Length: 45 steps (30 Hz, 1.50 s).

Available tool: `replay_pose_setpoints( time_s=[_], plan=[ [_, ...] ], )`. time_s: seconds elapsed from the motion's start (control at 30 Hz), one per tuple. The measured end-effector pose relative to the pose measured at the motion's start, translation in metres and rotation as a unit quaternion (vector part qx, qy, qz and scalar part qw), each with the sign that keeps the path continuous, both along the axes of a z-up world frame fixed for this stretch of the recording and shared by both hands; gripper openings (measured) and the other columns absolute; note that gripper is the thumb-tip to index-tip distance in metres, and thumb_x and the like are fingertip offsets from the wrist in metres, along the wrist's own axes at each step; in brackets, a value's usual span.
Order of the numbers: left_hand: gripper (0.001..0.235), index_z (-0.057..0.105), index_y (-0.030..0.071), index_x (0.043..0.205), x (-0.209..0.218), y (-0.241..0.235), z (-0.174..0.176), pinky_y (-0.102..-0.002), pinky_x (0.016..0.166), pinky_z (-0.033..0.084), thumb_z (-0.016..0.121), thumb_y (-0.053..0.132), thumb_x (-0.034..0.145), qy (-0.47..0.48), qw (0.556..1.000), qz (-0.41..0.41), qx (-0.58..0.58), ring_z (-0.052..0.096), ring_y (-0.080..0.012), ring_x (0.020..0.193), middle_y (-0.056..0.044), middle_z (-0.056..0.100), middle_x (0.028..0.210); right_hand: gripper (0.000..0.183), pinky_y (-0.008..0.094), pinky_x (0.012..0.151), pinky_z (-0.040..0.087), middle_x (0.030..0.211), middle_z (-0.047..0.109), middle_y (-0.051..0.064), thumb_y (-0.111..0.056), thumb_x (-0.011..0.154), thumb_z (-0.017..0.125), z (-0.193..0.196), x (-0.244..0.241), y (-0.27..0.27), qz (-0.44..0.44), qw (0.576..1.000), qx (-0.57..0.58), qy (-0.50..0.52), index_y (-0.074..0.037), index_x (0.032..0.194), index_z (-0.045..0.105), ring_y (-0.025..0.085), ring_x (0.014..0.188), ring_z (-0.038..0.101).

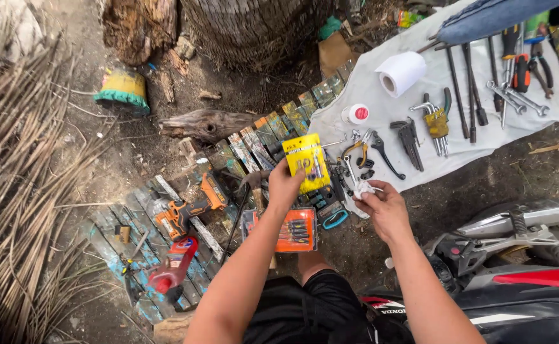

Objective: The person holds a packaged master repair kit and displays it to the camera. They then remove a small metal spring from the packaging and wipe it with a white cloth. The person continues to handle the packaging and the spring while standing near a workbench.

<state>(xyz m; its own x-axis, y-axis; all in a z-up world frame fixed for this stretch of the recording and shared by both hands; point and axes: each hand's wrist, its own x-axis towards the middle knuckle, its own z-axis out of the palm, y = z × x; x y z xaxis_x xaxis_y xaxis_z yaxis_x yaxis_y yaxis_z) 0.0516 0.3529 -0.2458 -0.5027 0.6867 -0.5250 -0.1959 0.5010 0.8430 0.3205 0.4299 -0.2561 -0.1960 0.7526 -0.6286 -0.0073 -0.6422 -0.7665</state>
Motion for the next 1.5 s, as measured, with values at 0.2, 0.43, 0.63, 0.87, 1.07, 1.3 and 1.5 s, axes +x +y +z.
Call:
replay_pose_setpoints(
  time_s=[0.2,0.43,0.63,0.87,1.07,1.3,1.5],
  plan=[
    [0.062,0.054,-0.013,0.157,0.003,-0.102,0.134,-0.056,0.091,0.065,0.07,-0.001,0.098,0.001,0.993,-0.025,0.116,0.075,-0.0471,0.121,-0.036,0.075,0.122,0.034,0.041,0.08,0.072,0.102,0.068,0.018,0.009,0.095,0.082,0.116,-0.038,-0.02,0.048,0.965,0.246,-0.082,0.001,0.123,0.065,0.029,0.093,0.08],
    [0.064,0.057,-0.018,0.151,-0.004,-0.176,0.226,-0.052,0.074,0.067,0.073,-0.007,0.09,0.045,0.964,-0.094,0.243,0.08,-0.0491,0.1,-0.034,0.079,0.109,0.02,0.052,0.087,0.071,0.126,0.072,0.027,-0.001,0.094,0.084,0.268,-0.11,-0.124,0.13,0.888,0.434,-0.082,0.001,0.113,0.078,0.043,0.11,0.08],
    [0.064,0.062,-0.013,0.15,-0.022,-0.228,0.219,-0.045,0.071,0.067,0.075,-0.008,0.087,0.04,0.937,-0.092,0.334,0.082,-0.0423,0.098,-0.028,0.082,0.108,0.019,0.039,0.078,0.073,0.116,0.078,0.023,0.0,0.093,0.086,0.265,-0.115,-0.154,0.143,0.918,0.368,-0.031,0.0,0.111,0.08,0.033,0.098,0.082],
    [0.048,0.071,-0.014,0.131,-0.028,-0.264,0.236,-0.042,0.072,0.063,0.077,-0.002,0.085,-0.032,0.936,-0.079,0.342,0.076,-0.0288,0.096,-0.026,0.079,0.099,0.03,0.031,0.075,0.065,0.105,0.083,0.018,0.007,0.093,0.078,0.315,-0.122,-0.185,0.13,0.928,0.337,-0.093,-0.006,0.12,0.081,0.014,0.086,0.076],
    [0.04,0.073,-0.012,0.123,-0.031,-0.272,0.252,-0.04,0.071,0.062,0.078,0.002,0.085,-0.065,0.935,-0.065,0.342,0.073,-0.0241,0.094,-0.024,0.078,0.096,0.031,0.029,0.077,0.062,0.104,0.076,0.019,0.013,0.098,0.072,0.322,-0.076,-0.175,0.063,0.922,0.366,-0.108,-0.004,0.123,0.081,0.012,0.085,0.069],
    [0.062,0.06,0.0,0.149,-0.027,-0.275,0.233,-0.035,0.085,0.069,0.078,0.033,0.1,-0.097,0.937,-0.104,0.318,0.079,-0.0227,0.117,-0.013,0.077,0.138,0.04,0.014,0.079,0.055,0.084,0.068,0.0,0.001,0.092,0.085,0.328,-0.077,-0.198,0.088,0.961,0.25,-0.077,-0.007,0.131,0.081,0.003,0.079,0.061],
    [0.044,0.073,-0.013,0.126,-0.018,-0.25,0.265,-0.037,0.07,0.062,0.077,0.001,0.085,-0.066,0.93,-0.081,0.351,0.076,-0.025,0.09,-0.024,0.08,0.096,0.04,0.033,0.071,0.065,0.089,0.072,0.019,0.006,0.089,0.088,0.32,-0.101,-0.191,0.139,0.942,0.303,-0.036,0.007,0.128,0.078,0.014,0.076,0.068]
  ],
)
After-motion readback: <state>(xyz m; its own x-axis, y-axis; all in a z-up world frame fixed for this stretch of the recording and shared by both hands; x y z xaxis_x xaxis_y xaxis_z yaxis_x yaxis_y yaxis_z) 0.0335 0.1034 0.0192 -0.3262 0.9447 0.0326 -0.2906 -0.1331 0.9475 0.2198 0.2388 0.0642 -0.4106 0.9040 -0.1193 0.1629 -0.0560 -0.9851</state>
